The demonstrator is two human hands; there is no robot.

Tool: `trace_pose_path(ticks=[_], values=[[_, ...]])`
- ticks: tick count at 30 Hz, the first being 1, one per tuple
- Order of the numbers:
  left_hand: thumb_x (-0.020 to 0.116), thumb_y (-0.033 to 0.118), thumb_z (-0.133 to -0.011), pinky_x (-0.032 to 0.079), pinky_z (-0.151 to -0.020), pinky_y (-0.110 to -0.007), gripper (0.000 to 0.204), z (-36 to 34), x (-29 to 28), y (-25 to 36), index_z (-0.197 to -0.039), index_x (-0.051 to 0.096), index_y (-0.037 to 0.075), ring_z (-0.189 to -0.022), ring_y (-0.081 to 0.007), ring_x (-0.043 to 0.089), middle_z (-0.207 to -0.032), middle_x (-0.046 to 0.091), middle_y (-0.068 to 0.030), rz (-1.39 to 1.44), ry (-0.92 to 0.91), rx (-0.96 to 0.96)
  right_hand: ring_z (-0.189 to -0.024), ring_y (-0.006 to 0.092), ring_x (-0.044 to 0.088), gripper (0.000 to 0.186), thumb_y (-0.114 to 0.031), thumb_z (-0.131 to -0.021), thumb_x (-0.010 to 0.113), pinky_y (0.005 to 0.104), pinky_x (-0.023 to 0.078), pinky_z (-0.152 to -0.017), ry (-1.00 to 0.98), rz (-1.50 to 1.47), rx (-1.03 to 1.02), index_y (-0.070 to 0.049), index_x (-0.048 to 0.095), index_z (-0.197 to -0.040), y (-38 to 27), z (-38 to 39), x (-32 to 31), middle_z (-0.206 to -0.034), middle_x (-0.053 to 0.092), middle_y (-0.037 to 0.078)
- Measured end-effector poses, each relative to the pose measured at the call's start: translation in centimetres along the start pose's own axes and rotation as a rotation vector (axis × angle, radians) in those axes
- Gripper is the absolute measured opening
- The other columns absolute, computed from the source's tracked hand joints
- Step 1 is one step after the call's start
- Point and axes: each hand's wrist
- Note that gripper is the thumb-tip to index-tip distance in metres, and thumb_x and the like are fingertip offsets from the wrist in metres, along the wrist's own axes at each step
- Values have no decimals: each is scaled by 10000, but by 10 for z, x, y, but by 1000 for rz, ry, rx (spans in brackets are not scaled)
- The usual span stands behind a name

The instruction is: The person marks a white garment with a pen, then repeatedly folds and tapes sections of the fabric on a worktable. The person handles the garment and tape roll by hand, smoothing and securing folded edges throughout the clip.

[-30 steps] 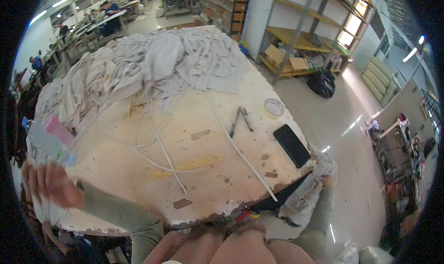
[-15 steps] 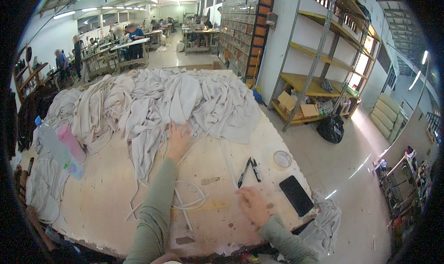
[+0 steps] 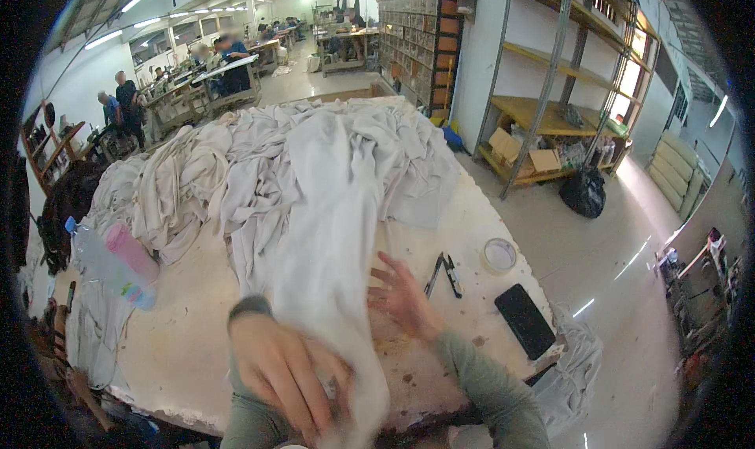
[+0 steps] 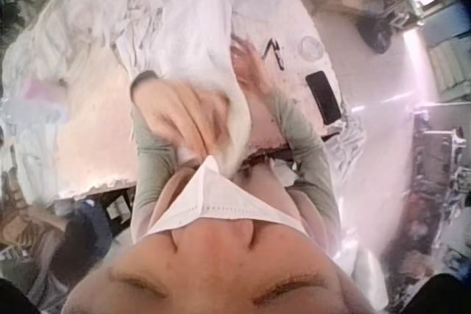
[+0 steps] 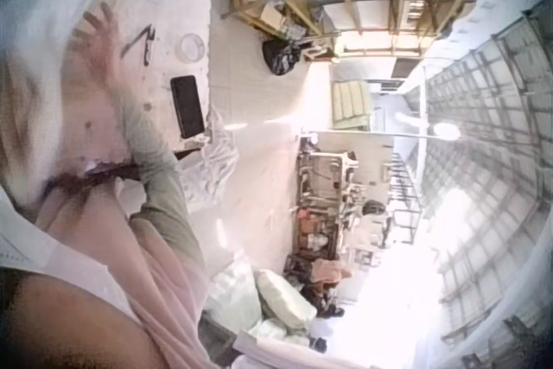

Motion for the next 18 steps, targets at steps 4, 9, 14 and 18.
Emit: trace_pose_path(ticks=[4, 9, 14, 18], values=[[483, 157, -929, 391, -955, -394, 233, -41, 51, 1, -1046, 619, 10, -1104, -271, 502, -1119, 587, -149, 160, -140, -368, -1022, 163, 554, 369, -178, -934, 521, 336, 468, -891, 20, 321, -85, -22, 451, -1261, 24, 4, 52, -1148, 558, 53], [616, 187, -849, 396, -954, -371, 315, 26, 35, 14, -1118, 570, 30, -1110, -287, 516, -1121, 582, -135, -341, 1127, -891, -742, 322, 612, 378, -305, -833, 643, 387, 481, -669, -879, 1284, -304, 26, 573, -1002, 38, 88, 59, -900, 622, 194], [639, 251, -829, 390, -954, -403, 366, 104, 55, -105, -1134, 585, 56, -1052, -338, 542, -1070, 604, -148, -1037, 1064, -1281, -740, 410, 596, 334, -247, -807, 618, 430, 472, -720, -1280, 847, -281, 58, 564, -933, 26, 149, 68, -823, 602, 251], [629, 259, -842, 392, -955, -381, 496, 169, 62, -98, -1267, 483, 50, -1061, -344, 528, -1181, 536, -197, -842, 1169, -1399, -680, 402, 603, 409, -377, -828, 618, 436, 478, -630, -1108, 1474, -27, 28, 591, -877, -21, 155, 53, -757, 607, 213]])
Point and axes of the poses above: each hand's wrist, its own z-axis away from the middle knuckle, its own x-axis out of the palm, y = z × x
